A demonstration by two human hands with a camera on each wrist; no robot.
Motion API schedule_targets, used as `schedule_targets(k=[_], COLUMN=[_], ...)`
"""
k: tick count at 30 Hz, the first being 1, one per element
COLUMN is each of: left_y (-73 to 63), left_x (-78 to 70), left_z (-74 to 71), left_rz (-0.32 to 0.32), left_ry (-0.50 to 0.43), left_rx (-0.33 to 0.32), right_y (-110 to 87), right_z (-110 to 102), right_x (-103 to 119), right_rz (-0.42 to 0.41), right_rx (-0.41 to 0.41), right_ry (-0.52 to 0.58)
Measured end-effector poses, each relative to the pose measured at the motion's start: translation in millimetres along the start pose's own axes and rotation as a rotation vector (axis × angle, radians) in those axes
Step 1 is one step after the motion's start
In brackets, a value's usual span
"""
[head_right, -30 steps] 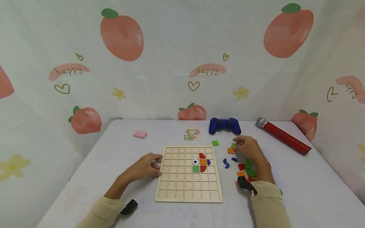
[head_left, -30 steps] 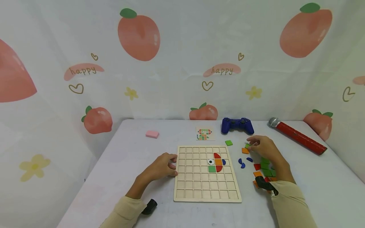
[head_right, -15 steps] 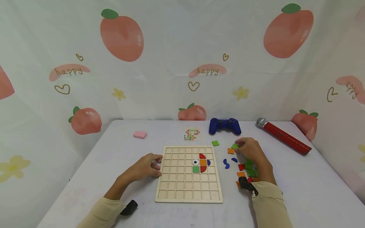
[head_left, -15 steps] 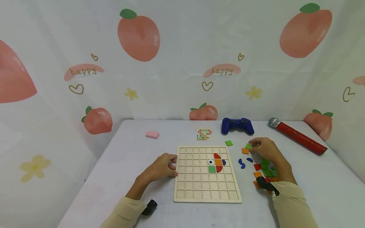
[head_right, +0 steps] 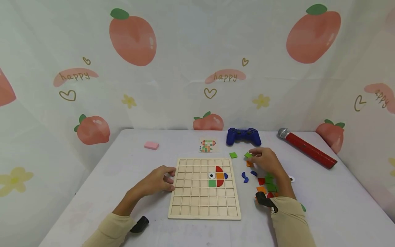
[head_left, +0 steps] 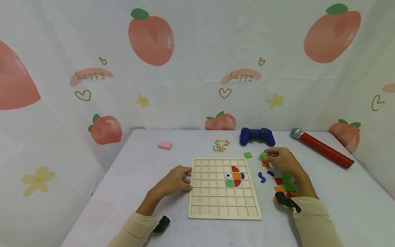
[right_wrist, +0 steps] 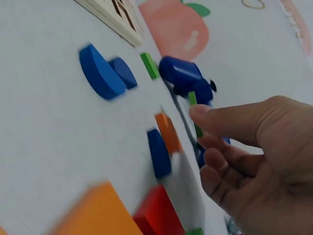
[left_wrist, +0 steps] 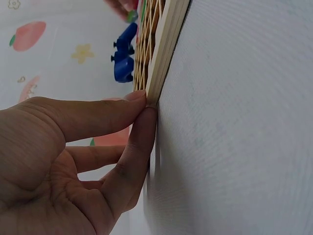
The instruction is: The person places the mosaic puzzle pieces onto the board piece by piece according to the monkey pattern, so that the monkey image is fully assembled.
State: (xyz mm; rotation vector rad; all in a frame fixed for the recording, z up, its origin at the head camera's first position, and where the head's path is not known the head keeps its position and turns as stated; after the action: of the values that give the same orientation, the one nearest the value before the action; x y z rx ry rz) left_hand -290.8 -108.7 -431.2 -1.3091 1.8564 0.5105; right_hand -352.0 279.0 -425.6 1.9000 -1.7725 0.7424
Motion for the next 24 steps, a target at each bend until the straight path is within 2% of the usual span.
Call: schedule_targets(k=[7, 24], left_y=[0.2, 0.5], left_x=[-0.1, 2.6], left_z=[0.4, 0.6], left_rz=[-0.006, -0.017], left_ry=[-0.009, -0.025], left_rx=[0.002, -0.001], right_y=[6.7, 6.2], right_z=[18, 57], right_x=[24, 83], right_rz=[-0.071, -0.228], right_rx=[0.041, 0.120], right_ry=[0.025, 0.028])
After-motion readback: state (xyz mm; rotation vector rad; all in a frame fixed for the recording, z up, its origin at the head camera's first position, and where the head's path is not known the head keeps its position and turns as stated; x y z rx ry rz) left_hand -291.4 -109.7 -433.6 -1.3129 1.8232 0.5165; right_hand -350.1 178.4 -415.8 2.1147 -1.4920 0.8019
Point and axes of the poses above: each hand's wrist, its own y-axis towards the middle knuckle, its own z-axis out of the palm, x = y × z, the point moved 10 cm from there along y, towards the middle knuckle, and after that the axes turned 1 degree about -y, right-handed, at the moved point
